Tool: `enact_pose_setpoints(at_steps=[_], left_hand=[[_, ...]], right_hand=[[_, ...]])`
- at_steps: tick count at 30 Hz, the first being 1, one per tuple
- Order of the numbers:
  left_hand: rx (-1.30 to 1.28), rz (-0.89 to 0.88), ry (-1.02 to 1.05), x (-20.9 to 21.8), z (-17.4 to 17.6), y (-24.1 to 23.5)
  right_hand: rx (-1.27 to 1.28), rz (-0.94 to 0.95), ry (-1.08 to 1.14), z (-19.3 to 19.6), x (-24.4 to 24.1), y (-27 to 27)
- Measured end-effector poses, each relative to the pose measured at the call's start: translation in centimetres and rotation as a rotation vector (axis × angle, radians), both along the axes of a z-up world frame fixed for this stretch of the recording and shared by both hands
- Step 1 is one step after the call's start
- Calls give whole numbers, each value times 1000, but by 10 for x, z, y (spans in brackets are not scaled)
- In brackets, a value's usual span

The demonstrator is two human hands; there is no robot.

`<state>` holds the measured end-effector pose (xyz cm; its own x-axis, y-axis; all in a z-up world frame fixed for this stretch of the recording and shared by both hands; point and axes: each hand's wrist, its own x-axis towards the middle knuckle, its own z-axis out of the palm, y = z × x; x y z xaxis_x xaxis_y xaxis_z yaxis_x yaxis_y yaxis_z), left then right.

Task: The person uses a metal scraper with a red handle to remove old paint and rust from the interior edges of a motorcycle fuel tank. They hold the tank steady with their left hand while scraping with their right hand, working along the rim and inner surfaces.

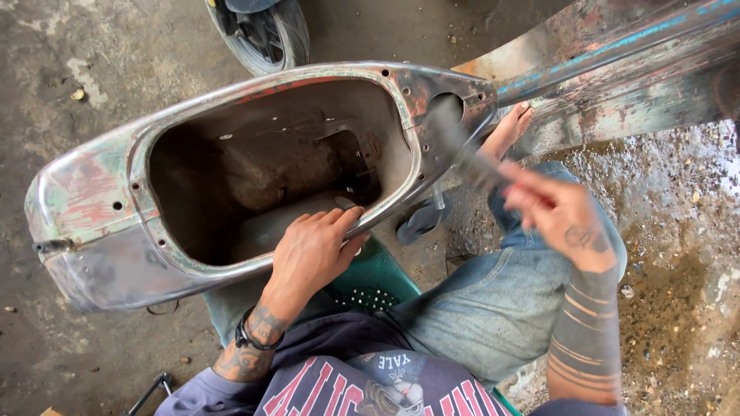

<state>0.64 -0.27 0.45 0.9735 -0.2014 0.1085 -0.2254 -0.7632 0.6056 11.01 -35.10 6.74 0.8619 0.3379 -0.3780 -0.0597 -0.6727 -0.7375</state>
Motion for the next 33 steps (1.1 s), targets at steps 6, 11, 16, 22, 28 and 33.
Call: enact_pose_setpoints(at_steps=[6, 11, 16, 22, 28, 33], left_hand=[[17, -45, 45, -1, -8, 5], [6, -133, 40, 18, 36, 35], [229, -26, -347, 82, 65, 86], [285, 101, -250, 147, -19, 110], [318, 121, -208, 145, -21, 107], [333, 111, -211, 142, -19, 108]], right_hand=[[-73, 20, -90, 20, 11, 12], [-153, 135, -224, 41, 53, 1], [-436, 411, -660, 50, 90, 3], [-361, 500, -775, 35, 114, -1], [-550, 477, -838, 24, 123, 5], [-677, 548, -1103, 24, 134, 30]])
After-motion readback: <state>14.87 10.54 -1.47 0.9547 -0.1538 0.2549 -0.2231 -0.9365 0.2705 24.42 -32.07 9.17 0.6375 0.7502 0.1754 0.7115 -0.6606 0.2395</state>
